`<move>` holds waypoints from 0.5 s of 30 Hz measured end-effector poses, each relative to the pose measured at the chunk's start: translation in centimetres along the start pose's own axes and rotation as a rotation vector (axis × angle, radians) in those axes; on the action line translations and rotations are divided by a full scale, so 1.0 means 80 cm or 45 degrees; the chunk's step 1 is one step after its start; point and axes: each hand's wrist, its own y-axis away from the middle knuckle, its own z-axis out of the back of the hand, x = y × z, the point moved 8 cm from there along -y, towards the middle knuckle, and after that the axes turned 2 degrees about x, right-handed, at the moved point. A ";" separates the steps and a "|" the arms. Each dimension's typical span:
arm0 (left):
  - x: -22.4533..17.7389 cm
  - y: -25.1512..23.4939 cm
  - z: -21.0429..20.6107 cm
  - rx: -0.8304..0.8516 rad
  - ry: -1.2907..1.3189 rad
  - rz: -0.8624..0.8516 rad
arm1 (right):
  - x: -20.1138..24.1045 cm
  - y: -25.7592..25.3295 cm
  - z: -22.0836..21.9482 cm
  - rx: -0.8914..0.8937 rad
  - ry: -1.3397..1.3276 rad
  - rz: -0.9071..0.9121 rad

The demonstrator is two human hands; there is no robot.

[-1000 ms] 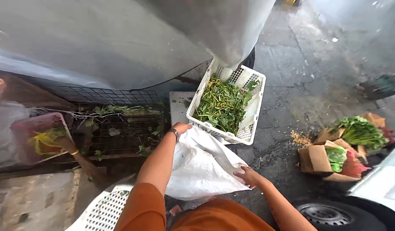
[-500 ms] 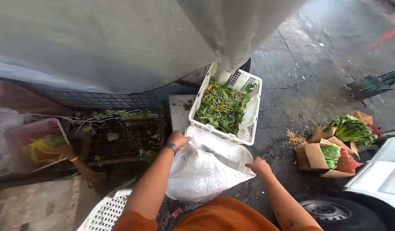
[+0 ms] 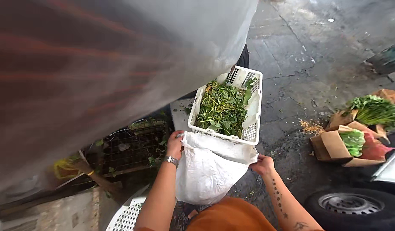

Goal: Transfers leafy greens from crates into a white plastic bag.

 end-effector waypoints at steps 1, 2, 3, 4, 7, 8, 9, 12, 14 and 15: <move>-0.003 0.001 -0.003 0.031 0.013 0.042 | 0.002 0.000 -0.002 0.027 0.046 0.081; -0.005 0.000 -0.007 0.064 0.033 0.115 | 0.005 -0.001 -0.006 0.077 0.132 0.162; -0.007 -0.001 -0.013 0.092 0.027 0.193 | 0.006 0.000 -0.013 0.144 0.277 0.221; -0.010 -0.002 -0.019 0.123 -0.032 0.245 | 0.008 0.002 -0.021 0.197 0.427 0.265; -0.020 -0.012 -0.034 0.115 -0.380 0.297 | 0.010 0.005 -0.049 0.415 0.751 0.325; -0.024 -0.015 -0.040 0.104 -0.509 0.298 | 0.010 0.008 -0.057 0.463 0.826 0.306; -0.027 -0.018 -0.047 0.095 -0.626 0.297 | 0.010 0.009 -0.062 0.494 0.882 0.282; -0.034 -0.026 -0.074 0.113 -0.842 0.279 | 0.013 0.007 -0.070 0.479 0.991 0.192; -0.030 -0.025 -0.085 0.123 -0.771 0.293 | 0.015 0.001 -0.069 0.379 1.040 0.147; -0.024 -0.025 -0.085 0.115 -0.709 0.299 | 0.014 -0.002 -0.067 0.340 1.043 0.121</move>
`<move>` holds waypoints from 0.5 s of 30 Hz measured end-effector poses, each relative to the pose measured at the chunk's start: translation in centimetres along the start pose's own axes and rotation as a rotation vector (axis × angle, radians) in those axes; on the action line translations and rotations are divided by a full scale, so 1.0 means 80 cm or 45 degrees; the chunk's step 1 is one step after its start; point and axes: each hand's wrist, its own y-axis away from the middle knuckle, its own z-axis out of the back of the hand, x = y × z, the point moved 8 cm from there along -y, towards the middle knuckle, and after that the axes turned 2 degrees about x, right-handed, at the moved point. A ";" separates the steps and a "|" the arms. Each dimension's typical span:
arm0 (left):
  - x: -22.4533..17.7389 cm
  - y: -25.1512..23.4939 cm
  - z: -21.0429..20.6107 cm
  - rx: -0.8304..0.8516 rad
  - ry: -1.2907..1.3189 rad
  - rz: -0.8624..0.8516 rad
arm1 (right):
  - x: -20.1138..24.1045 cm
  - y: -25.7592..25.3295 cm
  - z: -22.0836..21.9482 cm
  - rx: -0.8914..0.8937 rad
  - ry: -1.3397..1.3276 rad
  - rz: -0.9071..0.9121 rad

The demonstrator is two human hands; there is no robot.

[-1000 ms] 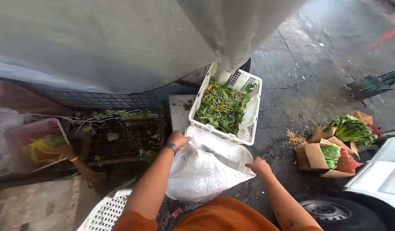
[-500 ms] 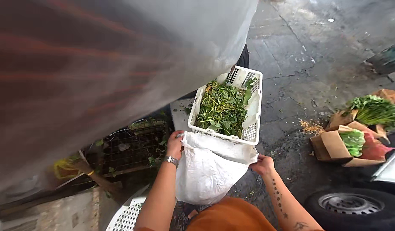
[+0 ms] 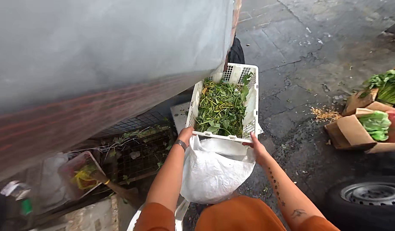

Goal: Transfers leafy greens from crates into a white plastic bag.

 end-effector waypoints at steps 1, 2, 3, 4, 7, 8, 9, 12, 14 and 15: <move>0.006 0.001 -0.002 0.008 0.057 0.005 | -0.003 -0.002 0.001 -0.016 -0.024 -0.031; 0.016 0.004 -0.003 0.022 0.100 0.009 | -0.007 0.000 0.003 -0.033 -0.067 -0.060; 0.030 0.007 -0.003 0.043 0.133 0.016 | -0.012 0.004 0.005 -0.025 -0.121 -0.099; 0.043 0.013 -0.004 0.068 0.160 0.024 | -0.018 0.008 0.006 0.001 -0.168 -0.137; 0.089 0.033 -0.006 0.128 0.233 0.057 | -0.037 0.023 0.012 0.094 -0.163 -0.205; 0.105 0.036 -0.007 0.139 0.264 0.070 | -0.044 0.027 0.013 0.119 -0.108 -0.215; 0.120 0.036 -0.007 0.140 0.286 0.073 | -0.048 0.030 0.014 0.138 -0.052 -0.222; 0.148 0.039 -0.009 0.142 0.337 0.024 | -0.063 0.032 0.019 0.112 0.045 -0.238; 0.154 0.043 -0.002 0.129 0.410 -0.058 | -0.064 0.029 0.029 0.070 0.062 -0.214; 0.157 0.043 0.007 0.115 0.417 -0.103 | -0.062 0.028 0.035 0.073 0.085 -0.201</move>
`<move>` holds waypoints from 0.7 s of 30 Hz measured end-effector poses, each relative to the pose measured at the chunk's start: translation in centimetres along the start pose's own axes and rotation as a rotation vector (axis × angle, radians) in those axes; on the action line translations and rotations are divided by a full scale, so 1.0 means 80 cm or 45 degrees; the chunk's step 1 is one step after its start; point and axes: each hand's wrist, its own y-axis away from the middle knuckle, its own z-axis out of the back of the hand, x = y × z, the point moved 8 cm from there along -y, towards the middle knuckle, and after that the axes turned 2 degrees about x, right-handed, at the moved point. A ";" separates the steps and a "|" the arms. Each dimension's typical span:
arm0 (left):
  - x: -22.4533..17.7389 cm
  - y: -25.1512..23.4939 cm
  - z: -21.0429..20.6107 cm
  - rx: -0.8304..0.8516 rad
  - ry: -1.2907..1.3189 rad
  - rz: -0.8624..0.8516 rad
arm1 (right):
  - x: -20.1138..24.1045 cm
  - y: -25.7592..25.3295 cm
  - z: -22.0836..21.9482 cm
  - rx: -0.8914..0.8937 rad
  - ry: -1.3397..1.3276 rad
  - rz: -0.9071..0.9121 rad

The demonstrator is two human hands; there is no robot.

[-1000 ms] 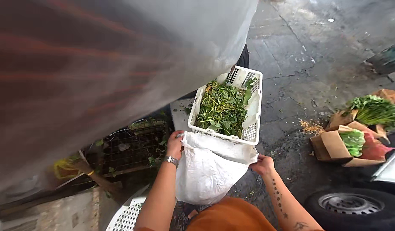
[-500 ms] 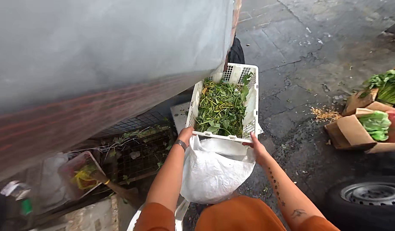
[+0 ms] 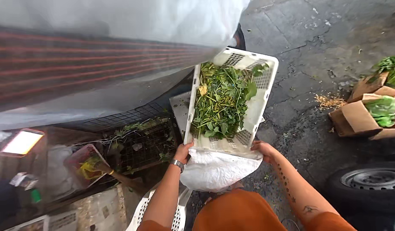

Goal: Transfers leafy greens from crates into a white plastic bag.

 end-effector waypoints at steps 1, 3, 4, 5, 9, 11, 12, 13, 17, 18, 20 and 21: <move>-0.002 0.000 0.012 -0.016 -0.028 -0.035 | 0.001 0.001 0.006 0.014 0.032 0.007; -0.014 0.006 0.033 -0.060 -0.147 -0.018 | -0.002 -0.004 0.010 0.078 0.074 0.005; -0.020 0.011 0.039 -0.086 -0.231 0.015 | -0.005 -0.006 0.008 0.093 0.076 -0.009; -0.027 0.014 0.040 -0.109 -0.313 0.045 | -0.009 -0.009 0.007 0.069 0.059 -0.023; -0.032 0.010 0.022 -0.128 -0.339 0.122 | 0.007 -0.020 0.016 -0.073 -0.103 0.215; -0.020 0.009 0.019 -0.111 -0.239 0.148 | 0.015 -0.022 0.026 -0.093 -0.072 0.280; -0.019 0.014 0.017 -0.116 -0.177 0.154 | 0.016 -0.020 0.030 -0.056 -0.050 0.287; -0.022 0.021 0.014 -0.134 -0.111 0.152 | 0.014 -0.013 0.032 0.009 -0.032 0.277; -0.041 0.044 0.012 -0.185 0.038 0.176 | -0.038 0.018 0.048 0.276 0.375 0.122; -0.044 0.048 0.014 -0.199 0.042 0.176 | -0.055 0.015 0.060 0.241 0.604 0.080; -0.044 0.055 0.019 -0.192 0.065 0.163 | -0.075 0.004 0.082 0.058 1.011 0.012; -0.044 0.058 0.019 -0.172 0.095 0.144 | -0.071 0.001 0.091 -0.039 1.162 0.000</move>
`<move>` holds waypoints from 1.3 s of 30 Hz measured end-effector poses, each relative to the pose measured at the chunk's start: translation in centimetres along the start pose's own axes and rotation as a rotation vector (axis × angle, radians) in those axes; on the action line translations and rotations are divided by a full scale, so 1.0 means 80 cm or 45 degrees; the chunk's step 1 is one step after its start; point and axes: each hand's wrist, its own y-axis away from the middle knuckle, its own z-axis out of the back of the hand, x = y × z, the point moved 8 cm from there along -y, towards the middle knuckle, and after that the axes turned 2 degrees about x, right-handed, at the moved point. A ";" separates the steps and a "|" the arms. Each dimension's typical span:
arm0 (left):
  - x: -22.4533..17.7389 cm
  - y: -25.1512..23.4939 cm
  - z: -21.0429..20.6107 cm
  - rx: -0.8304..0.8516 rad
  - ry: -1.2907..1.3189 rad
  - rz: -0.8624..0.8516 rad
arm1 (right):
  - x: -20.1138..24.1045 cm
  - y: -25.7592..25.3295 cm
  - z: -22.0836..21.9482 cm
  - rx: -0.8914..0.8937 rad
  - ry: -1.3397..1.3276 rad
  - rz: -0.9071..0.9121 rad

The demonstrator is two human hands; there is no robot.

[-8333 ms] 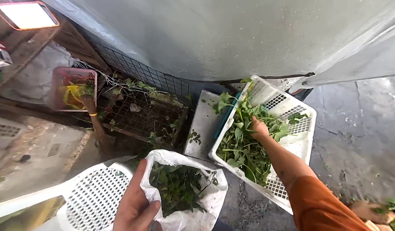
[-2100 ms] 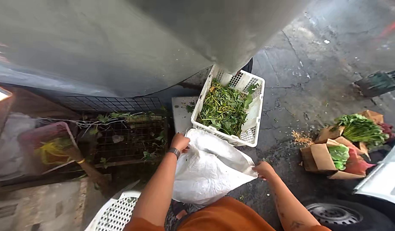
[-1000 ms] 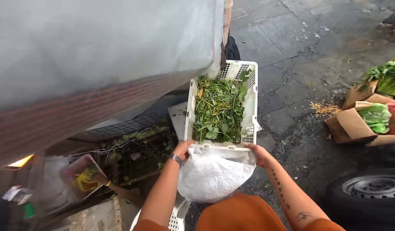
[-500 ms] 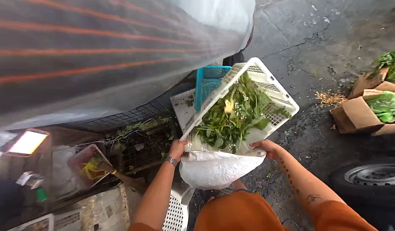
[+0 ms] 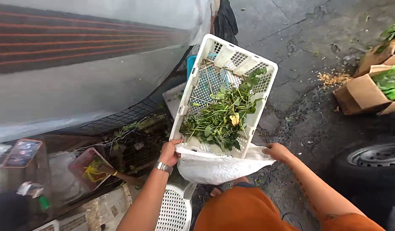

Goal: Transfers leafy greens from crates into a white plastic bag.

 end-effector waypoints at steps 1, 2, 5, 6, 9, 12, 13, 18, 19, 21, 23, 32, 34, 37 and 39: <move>0.000 0.003 -0.001 0.026 0.030 -0.023 | 0.003 0.000 0.010 -0.060 0.073 -0.029; 0.003 0.006 -0.002 0.047 0.062 -0.046 | 0.007 0.001 0.016 -0.106 0.017 -0.039; 0.015 0.011 -0.007 0.114 0.136 -0.114 | 0.025 -0.002 0.017 -0.203 -0.938 -0.026; 0.018 0.012 -0.009 0.135 0.160 -0.146 | 0.035 -0.003 0.014 -0.176 -1.356 -0.007; 0.028 0.015 -0.009 0.185 0.227 -0.224 | 0.067 0.008 0.005 0.120 -1.967 0.229; 0.029 0.016 -0.007 0.194 0.258 -0.265 | 0.079 0.033 -0.014 0.598 -1.718 0.562; 0.028 0.016 -0.005 0.191 0.243 -0.265 | 0.080 0.038 -0.021 0.650 -1.559 0.560; 0.020 0.019 -0.004 0.268 0.017 -0.226 | 0.084 0.030 -0.025 0.331 -1.205 0.238; 0.015 0.021 -0.007 0.312 -0.054 -0.217 | 0.083 0.027 -0.027 0.291 -1.250 0.234; 0.001 0.028 -0.006 0.379 -0.255 -0.214 | 0.084 0.029 -0.031 0.231 -1.332 0.253; -0.013 0.035 0.004 0.453 -0.501 -0.202 | 0.087 0.042 -0.039 0.172 -1.415 0.290; -0.070 0.033 0.028 0.446 -0.304 -0.094 | 0.101 0.067 -0.041 -0.097 -1.419 0.378; -0.094 0.017 0.028 0.388 -0.329 -0.147 | 0.099 0.064 -0.038 -0.130 -1.410 0.383; -0.128 -0.011 0.021 0.223 -0.451 -0.242 | 0.092 0.065 -0.042 -0.135 -1.399 0.410; -0.137 -0.022 0.013 0.183 -0.508 -0.269 | 0.089 0.067 -0.050 -0.159 -1.389 0.441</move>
